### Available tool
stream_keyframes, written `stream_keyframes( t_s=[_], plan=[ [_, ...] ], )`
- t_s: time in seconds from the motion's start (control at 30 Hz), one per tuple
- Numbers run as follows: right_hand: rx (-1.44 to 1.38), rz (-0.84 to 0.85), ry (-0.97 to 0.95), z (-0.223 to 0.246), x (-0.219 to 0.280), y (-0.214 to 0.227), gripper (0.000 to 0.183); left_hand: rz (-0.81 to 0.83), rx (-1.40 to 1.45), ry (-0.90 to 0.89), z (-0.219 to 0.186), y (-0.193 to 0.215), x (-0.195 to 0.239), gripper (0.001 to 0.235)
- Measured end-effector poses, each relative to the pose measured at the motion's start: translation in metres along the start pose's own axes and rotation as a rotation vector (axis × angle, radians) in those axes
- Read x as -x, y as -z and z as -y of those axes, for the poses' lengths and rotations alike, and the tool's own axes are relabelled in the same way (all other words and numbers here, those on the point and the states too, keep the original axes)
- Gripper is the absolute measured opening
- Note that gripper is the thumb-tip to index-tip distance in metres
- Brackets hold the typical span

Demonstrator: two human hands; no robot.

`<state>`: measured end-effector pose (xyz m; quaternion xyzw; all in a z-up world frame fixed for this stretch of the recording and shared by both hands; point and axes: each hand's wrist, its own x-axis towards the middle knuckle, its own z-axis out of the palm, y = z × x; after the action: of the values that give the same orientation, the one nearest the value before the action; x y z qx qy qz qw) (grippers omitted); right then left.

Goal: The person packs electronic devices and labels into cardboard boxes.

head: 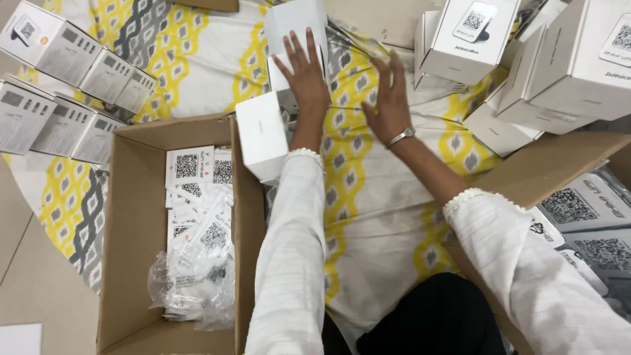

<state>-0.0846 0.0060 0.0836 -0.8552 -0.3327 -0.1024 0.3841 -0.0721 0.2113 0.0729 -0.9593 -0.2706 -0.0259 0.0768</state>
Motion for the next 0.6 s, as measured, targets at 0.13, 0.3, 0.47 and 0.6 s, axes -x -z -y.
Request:
stream_keyframes(
  t_s=[0.13,0.3,0.47,0.6],
  plan=[
    [-0.002,0.078,-0.017,0.035,0.023,-0.004,0.092,0.130,0.019,-0.013,0.028,-0.013,-0.011,0.106],
    [-0.125,-0.043,-0.071,0.022,0.055,0.009,0.070,-0.259,-0.330,-0.328,0.006,0.029,0.048,0.093],
    [-0.679,-0.121,-0.687,0.035,0.068,0.058,0.067,-0.486,-0.029,-0.405,-0.030,0.053,0.159,0.071],
    [-0.639,-0.148,-0.971,0.043,0.116,0.092,0.067,-0.572,0.094,-0.553,-0.046,0.046,0.266,0.066]
  ],
)
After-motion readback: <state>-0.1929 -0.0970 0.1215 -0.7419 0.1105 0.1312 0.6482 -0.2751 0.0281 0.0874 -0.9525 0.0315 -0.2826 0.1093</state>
